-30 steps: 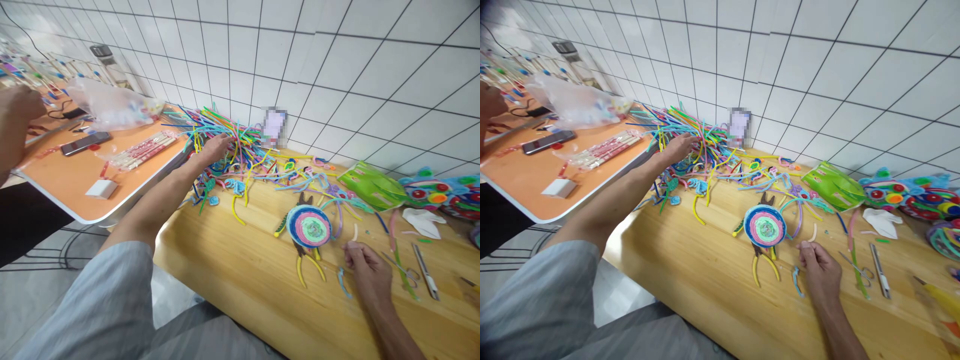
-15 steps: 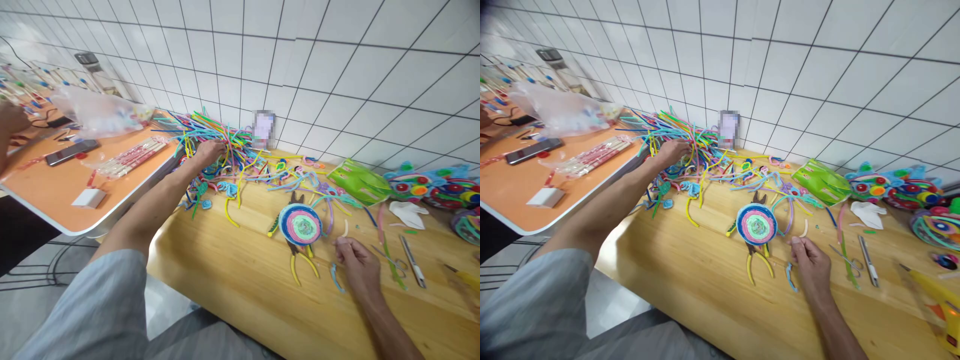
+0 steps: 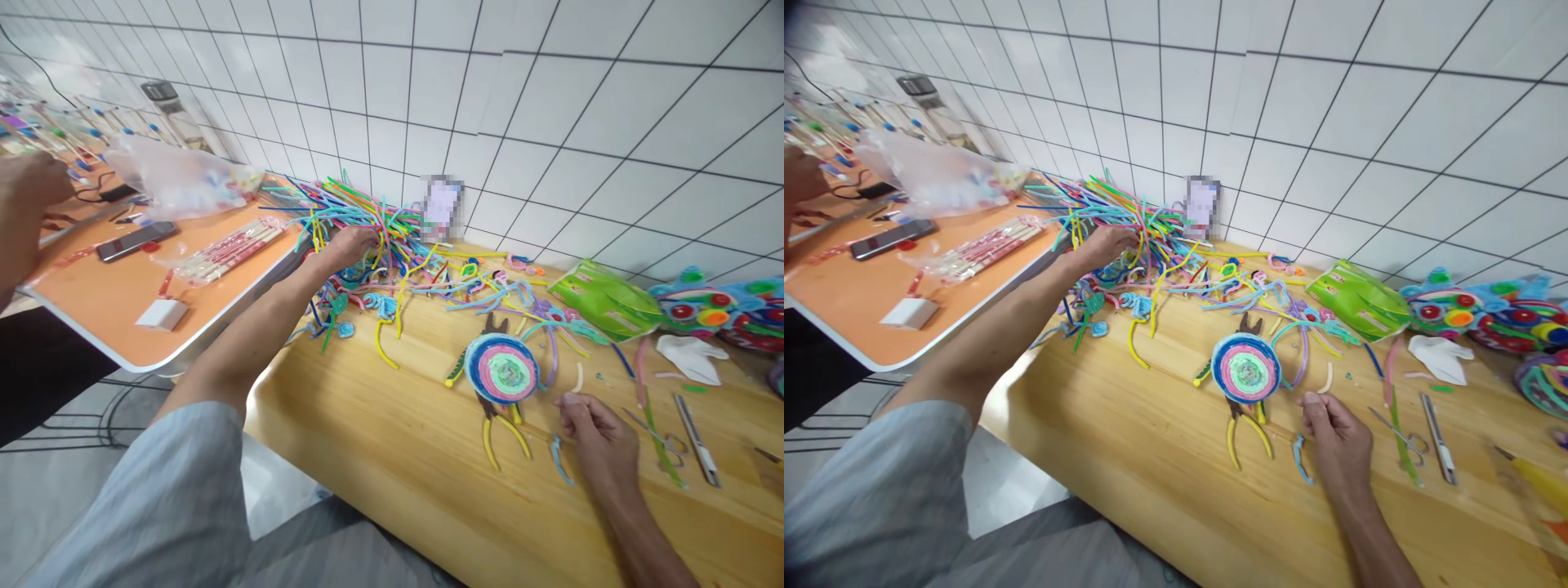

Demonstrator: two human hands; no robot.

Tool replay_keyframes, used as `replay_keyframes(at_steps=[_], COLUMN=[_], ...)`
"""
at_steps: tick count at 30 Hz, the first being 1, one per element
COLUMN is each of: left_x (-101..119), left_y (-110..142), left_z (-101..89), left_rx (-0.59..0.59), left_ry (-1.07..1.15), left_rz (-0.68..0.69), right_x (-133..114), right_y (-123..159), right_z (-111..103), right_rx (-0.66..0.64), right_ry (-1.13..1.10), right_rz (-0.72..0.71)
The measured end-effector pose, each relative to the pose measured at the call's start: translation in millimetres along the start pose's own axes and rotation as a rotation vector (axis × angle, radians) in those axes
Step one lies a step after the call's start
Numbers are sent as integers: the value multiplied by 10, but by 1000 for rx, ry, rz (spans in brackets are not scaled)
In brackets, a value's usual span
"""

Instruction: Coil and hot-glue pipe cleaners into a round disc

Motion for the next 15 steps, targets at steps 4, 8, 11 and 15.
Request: replay_keyframes(at_steps=[4,8,11,15], left_x=[32,152,230,222], left_y=[29,65,83,64], left_z=[42,96,95,-14], left_rx=[-54,-117,-128,-62], left_ry=[-32,-52,-47,-35], left_rz=[-20,29,61,39], right_x=[-90,-189,-211,-148], right_y=[24,82,112,79], right_z=[17,25,33,27], right_rx=[-6,33,48,30], right_ry=[0,-1,-15,-3], right_rz=[-31,-26,-10,3])
Point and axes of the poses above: each hand's wrist, its own y-axis away from the middle knuckle, its own z-axis out of the palm, x = y × z, the point moved 7 cm from there along -y, towards the middle knuckle
